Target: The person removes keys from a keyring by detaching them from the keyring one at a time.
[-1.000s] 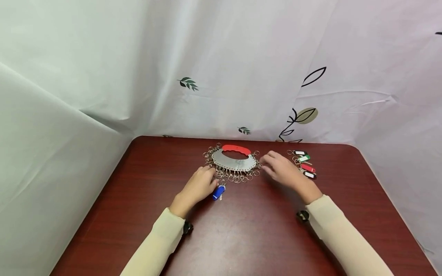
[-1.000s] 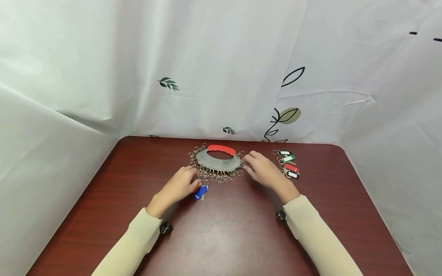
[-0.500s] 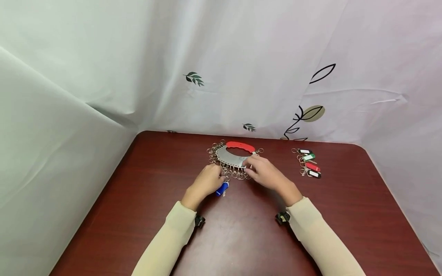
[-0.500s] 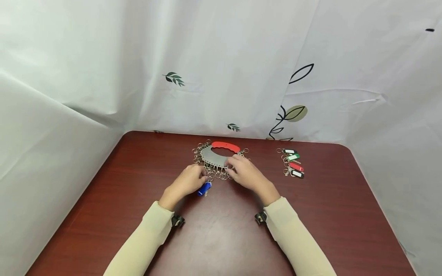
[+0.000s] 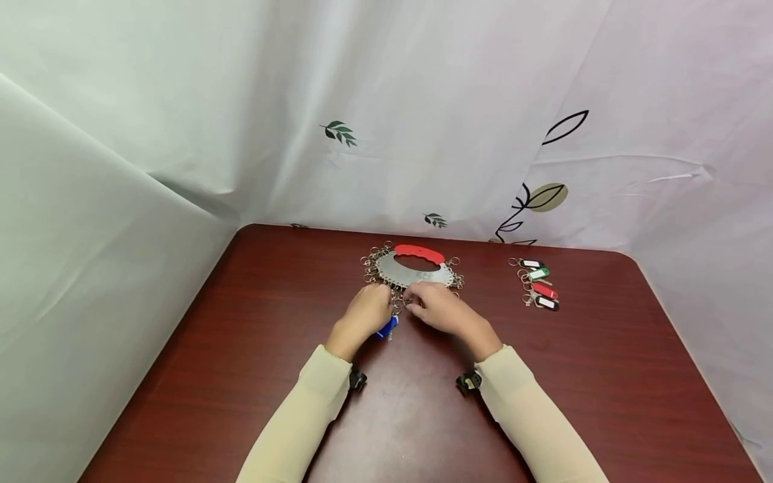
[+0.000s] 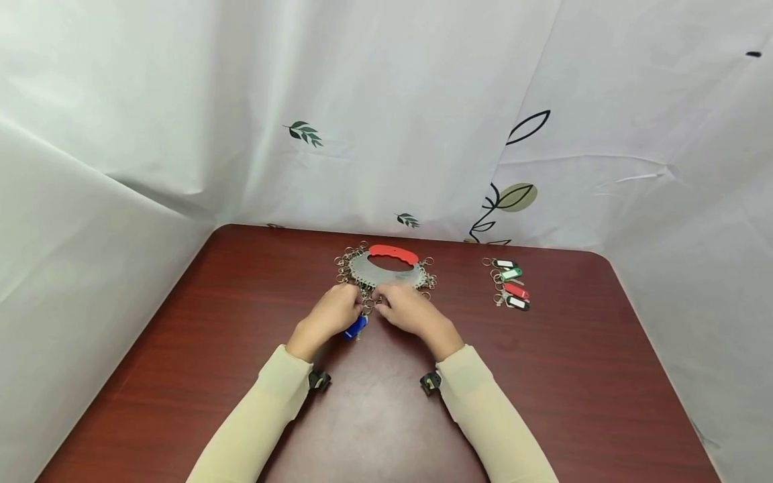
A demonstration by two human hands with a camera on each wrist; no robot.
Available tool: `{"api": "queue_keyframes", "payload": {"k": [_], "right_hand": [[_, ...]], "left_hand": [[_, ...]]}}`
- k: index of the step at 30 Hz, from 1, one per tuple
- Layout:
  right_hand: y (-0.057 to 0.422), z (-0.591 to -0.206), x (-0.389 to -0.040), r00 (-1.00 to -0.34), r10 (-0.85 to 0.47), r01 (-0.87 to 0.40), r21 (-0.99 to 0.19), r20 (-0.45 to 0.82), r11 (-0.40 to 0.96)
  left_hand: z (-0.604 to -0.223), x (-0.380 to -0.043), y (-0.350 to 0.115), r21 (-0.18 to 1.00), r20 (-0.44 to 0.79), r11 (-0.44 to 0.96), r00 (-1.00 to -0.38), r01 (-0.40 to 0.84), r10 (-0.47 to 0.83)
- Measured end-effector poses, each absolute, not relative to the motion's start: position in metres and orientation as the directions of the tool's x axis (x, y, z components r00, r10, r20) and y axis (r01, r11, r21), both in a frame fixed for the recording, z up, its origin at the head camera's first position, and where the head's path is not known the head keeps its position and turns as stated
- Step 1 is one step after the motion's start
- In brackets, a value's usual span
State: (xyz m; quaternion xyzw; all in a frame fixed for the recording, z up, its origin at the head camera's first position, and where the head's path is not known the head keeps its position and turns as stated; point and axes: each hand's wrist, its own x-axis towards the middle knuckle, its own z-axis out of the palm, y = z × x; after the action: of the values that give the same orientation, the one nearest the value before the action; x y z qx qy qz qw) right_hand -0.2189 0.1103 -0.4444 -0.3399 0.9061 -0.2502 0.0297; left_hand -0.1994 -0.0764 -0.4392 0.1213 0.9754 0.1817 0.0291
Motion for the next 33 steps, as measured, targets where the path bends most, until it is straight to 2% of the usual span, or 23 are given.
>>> {"api": "queue_keyframes", "payload": {"k": [13, 21, 33], "right_hand": [[0.095, -0.453, -0.22, -0.768, -0.639, -0.588, -0.446, 0.045, 0.675], [0.091, -0.455, -0.219, -0.764, -0.644, -0.586, -0.456, 0.038, 0.67], [0.09, -0.452, -0.217, -0.789, -0.614, -0.545, -0.478, 0.016, 0.688]], "left_hand": [[-0.44, -0.201, -0.066, 0.397, -0.048, 0.908, -0.984, 0.136, 0.169], [-0.446, -0.199, -0.064, 0.422, -0.114, 0.903, -0.984, 0.079, 0.14], [-0.451, -0.203, -0.067, 0.486, -0.087, 0.867, -0.981, 0.109, 0.172]]}}
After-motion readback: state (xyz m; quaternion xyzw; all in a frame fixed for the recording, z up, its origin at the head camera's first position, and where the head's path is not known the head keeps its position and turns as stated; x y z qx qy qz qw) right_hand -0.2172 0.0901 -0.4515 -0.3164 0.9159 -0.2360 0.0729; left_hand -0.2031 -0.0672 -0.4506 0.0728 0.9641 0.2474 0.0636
